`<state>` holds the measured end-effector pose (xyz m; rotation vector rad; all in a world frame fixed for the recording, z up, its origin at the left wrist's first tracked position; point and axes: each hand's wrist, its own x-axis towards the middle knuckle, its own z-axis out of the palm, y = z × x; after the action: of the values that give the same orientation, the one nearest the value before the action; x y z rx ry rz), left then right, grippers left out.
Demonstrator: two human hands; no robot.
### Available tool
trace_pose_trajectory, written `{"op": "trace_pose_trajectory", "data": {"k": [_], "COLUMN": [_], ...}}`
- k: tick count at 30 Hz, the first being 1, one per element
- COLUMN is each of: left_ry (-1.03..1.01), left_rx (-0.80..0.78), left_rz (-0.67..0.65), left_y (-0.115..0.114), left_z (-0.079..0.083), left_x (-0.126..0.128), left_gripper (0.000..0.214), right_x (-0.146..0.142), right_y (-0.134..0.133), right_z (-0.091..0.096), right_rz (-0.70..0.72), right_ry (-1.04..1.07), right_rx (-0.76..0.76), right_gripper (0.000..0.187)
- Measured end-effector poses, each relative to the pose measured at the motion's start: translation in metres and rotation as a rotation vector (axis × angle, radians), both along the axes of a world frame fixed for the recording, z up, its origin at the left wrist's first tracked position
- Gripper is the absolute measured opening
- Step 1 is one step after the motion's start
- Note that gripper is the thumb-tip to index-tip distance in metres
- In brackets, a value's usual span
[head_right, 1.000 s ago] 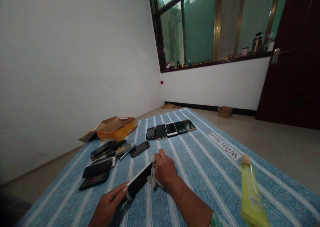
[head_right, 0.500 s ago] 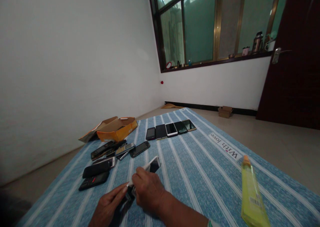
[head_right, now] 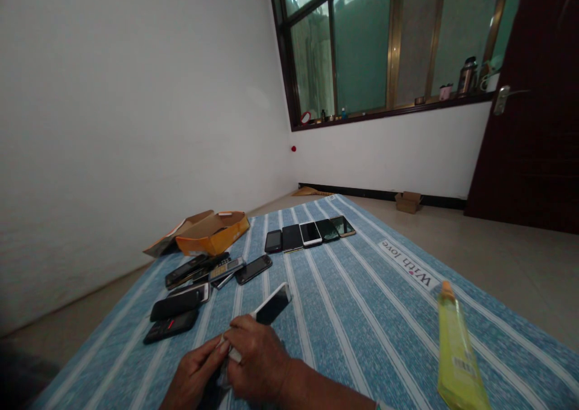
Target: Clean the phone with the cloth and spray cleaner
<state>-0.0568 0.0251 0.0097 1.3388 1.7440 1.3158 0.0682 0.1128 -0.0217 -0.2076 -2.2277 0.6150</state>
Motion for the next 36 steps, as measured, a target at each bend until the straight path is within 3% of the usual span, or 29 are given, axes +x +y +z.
{"op": "trace_pose_trajectory", "data": {"k": [8,15,22,36], "left_ry": [-0.063,-0.066,-0.034,0.053], "left_rx": [-0.017,-0.055,-0.038,-0.051], "left_rz": [-0.032,-0.023,0.025,0.045], "left_y": [-0.001,0.000,0.001,0.001], "left_z": [0.002,0.002,0.001,0.002], "left_x": [0.003,0.002,0.001,-0.002], "left_gripper": [0.051,0.050,0.047,0.053], "right_x": [0.009,0.007,0.017,0.035], "right_y": [0.000,0.006,0.022,0.056], "right_z": [0.007,0.005,0.007,0.010], "right_rz": [-0.121,-0.176,-0.197,-0.487], "right_ry": [-0.250,-0.279,-0.241,-0.256], "right_rx": [0.090,0.179,0.128,-0.013], "right_gripper": [0.027,0.021,0.018,0.022]}}
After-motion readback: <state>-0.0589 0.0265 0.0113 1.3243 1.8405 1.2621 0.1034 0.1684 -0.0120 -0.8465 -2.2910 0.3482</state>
